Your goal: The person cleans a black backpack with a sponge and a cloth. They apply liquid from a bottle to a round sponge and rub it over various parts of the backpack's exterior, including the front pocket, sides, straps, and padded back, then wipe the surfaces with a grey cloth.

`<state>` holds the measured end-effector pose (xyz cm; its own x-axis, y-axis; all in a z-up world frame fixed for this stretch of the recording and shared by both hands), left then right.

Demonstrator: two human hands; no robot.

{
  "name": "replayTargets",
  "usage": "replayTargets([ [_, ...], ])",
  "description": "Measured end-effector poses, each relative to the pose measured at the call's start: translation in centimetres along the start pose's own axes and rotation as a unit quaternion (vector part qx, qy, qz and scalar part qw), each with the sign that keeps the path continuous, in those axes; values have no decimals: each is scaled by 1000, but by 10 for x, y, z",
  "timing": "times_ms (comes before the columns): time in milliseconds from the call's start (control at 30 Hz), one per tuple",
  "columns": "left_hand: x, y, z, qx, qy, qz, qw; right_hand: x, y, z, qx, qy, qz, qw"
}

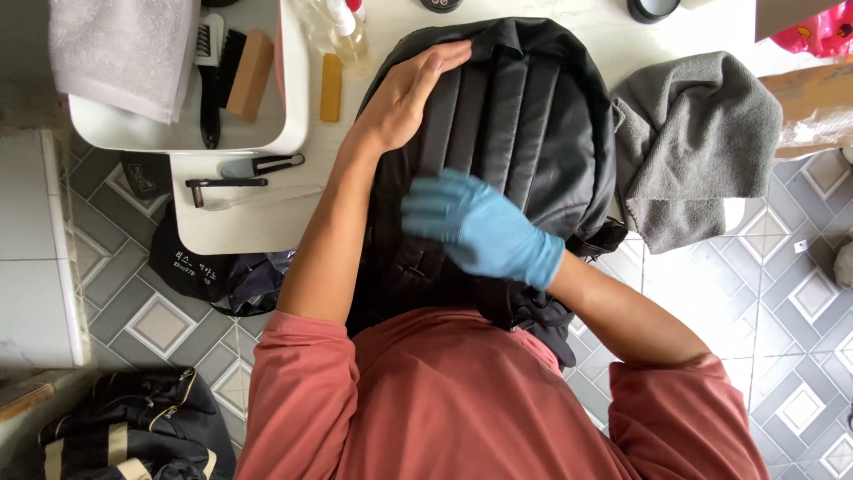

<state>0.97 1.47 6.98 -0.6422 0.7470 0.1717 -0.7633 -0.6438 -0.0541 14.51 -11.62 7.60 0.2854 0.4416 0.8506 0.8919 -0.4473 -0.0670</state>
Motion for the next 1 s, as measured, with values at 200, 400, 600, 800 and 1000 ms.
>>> replayTargets([
  [200, 0, 0, 6, -1, -20, 2, 1000, 61, 1, 0, 23, -27, 25, 999],
  [400, 0, -2, -4, -30, 12, 25, 999, 67, -14, 73, -195, 201, 164, 946],
  [600, 4, 2, -14, -63, 55, 41, 996, 46, -7, 27, -125, 19, 37, 991],
  [800, 6, 0, -19, -101, 127, 47, 986, 82, -21, 29, -170, 136, 100, 971],
  [1000, 6, 4, -27, -108, 103, 56, 987, 39, -49, 100, -225, 301, 191, 907],
])
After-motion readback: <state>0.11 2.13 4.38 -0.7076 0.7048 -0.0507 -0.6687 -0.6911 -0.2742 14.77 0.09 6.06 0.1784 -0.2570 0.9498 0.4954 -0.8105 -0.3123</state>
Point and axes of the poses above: each hand's wrist, its own y-axis away from the middle knuckle, its own x-axis out of the back of the hand, z = x × y, the point moved 3 cm from there along -y, towards the middle knuckle, and after that the axes turned 15 degrees about -z, right-handed, at the moved point
